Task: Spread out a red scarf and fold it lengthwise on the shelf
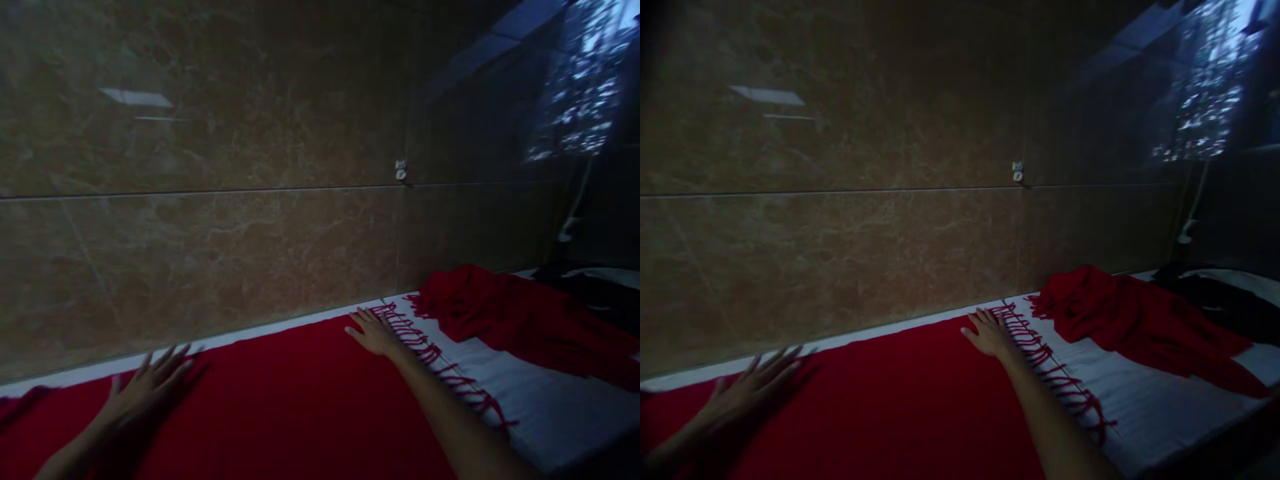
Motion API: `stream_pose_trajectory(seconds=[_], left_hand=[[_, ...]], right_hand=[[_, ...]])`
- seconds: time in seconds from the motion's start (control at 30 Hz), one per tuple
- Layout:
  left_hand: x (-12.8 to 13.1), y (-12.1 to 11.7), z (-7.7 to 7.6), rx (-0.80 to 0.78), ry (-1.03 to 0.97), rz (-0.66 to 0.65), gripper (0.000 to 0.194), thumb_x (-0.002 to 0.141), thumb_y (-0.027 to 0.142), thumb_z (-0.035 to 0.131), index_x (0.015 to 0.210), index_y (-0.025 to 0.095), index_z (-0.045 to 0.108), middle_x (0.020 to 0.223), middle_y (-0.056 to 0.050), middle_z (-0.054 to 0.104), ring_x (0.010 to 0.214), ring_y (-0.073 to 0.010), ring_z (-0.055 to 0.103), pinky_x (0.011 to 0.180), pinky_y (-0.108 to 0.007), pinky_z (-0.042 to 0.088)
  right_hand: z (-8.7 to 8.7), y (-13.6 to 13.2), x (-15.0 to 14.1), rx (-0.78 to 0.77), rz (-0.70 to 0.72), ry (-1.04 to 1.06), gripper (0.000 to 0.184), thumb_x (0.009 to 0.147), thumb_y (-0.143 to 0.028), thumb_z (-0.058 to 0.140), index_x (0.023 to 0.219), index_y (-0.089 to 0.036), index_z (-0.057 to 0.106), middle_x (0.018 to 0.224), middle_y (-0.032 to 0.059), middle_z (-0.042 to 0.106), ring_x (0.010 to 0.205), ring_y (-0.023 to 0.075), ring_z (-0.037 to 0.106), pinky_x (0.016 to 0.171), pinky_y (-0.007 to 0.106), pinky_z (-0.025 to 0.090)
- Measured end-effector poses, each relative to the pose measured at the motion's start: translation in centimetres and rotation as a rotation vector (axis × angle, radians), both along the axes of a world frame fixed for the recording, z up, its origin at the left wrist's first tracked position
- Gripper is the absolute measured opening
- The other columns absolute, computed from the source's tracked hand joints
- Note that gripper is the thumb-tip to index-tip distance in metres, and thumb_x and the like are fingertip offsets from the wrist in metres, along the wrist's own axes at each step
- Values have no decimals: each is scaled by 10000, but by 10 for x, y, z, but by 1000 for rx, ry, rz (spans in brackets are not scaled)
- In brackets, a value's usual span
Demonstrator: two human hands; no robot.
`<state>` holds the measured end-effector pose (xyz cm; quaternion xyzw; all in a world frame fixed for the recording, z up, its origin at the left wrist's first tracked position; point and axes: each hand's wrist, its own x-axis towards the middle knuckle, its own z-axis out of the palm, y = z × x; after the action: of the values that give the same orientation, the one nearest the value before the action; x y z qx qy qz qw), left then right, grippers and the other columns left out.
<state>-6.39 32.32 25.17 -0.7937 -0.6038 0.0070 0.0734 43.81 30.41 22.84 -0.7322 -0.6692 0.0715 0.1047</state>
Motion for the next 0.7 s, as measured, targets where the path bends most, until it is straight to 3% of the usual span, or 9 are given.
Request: stream_pose_trajectory(seconds=[0.07,0.13,0.2,0.3,0.7], left_hand=[[0,12,-15,-63,-17,28,574,991,507,399,1543,392,509,1700,-53,319,1571,-476,169,1150,-804,229],[0,18,-21,-116,-33,94,602,1002,521,332,1585,399,423,1708,-24,271,1579,-450,139,1161,-799,207],[2,19,-21,-141,-89,138,615,1026,530,264,1620,392,337,1720,-7,222,1591,-404,127,1201,-752,191],[3,18,-16,-160,-144,189,690,1021,633,228,1649,351,264,1731,-27,183,1594,-398,115,1221,-733,169],[2,23,-18,-190,-169,188,775,997,716,237,1665,323,235,1744,-52,132,1599,-415,68,1219,-756,122]], right_hand=[[-7,4,5,0,11,-29,697,1044,-595,342,1631,-221,377,1716,104,260,1596,295,197,1290,574,114],[-12,9,9,-2,14,-68,690,1044,-590,345,1628,-225,383,1715,102,264,1595,297,200,1290,575,130],[-15,13,12,-14,2,-107,688,1045,-591,335,1629,-232,380,1717,96,258,1594,298,203,1288,573,146],[-20,19,15,-9,6,-148,699,1038,-604,322,1626,-234,385,1711,93,272,1585,312,225,1276,588,190],[-31,27,25,3,24,-170,745,1020,-650,316,1621,-216,390,1702,115,293,1578,335,242,1273,605,208]])
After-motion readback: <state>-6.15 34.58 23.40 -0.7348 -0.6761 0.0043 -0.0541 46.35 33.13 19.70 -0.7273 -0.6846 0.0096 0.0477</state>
